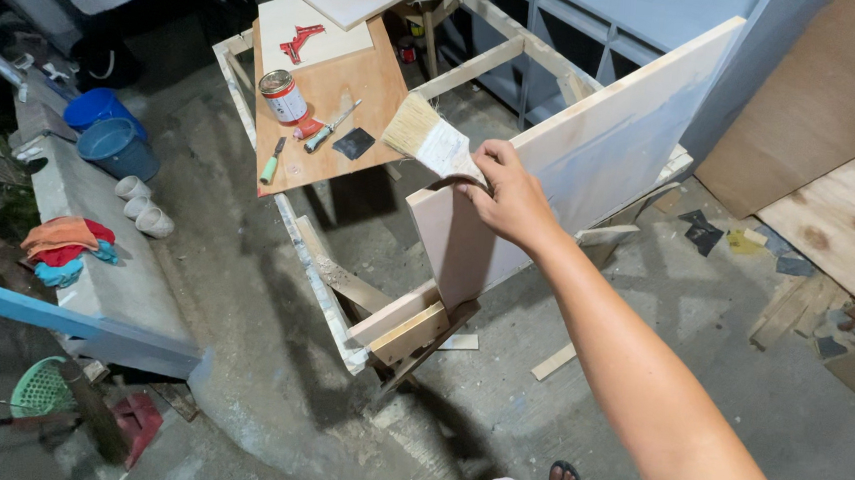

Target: The person sands the edge of a wooden board with sandpaper and applies paint using a brush. They then open a metal can with a screwdriver and use a small spatula to apply a substance onto a metal plate.

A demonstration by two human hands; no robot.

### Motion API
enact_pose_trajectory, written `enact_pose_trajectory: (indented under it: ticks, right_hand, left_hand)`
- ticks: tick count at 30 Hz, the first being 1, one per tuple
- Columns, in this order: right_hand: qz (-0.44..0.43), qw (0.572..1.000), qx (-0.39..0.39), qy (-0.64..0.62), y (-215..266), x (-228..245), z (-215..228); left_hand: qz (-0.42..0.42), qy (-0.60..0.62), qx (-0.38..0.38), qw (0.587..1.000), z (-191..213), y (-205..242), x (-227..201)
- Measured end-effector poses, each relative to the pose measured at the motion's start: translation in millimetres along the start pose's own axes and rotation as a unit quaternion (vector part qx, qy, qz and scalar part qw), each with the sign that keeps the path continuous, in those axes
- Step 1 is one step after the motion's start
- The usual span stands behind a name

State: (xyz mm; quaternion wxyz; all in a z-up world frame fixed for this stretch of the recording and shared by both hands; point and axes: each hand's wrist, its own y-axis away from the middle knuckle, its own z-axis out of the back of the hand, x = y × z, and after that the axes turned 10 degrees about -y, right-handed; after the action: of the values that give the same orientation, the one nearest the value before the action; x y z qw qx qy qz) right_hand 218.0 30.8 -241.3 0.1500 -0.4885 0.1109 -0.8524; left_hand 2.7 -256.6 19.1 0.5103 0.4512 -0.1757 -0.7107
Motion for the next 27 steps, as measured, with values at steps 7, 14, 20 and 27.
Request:
enact_pose_trajectory:
  ticks: [7, 14, 20, 27]
  right_hand:
    - [0.023, 1.0, 0.009, 0.006, -2, -17, -9]
    - [0.014, 1.0, 0.0, -0.008, 4, -2, 2]
    - [0.03, 0.999, -0.012, 0.003, 3, -18, -4]
    - [0.148, 0.963, -0.212, -0.071, 27, -41, -18]
  left_hand:
    - [0.001, 0.078, 0.0, 0.997, -50, -67, -27]
    - [-0.428, 0.423, 0.364, 0.711, -174, -293, -64]
    - [-0.45, 0.395, 0.288, 0.747, -219, -298, -95]
    - [-0.542, 0.242, 0.151, 0.791, -241, -312, -100]
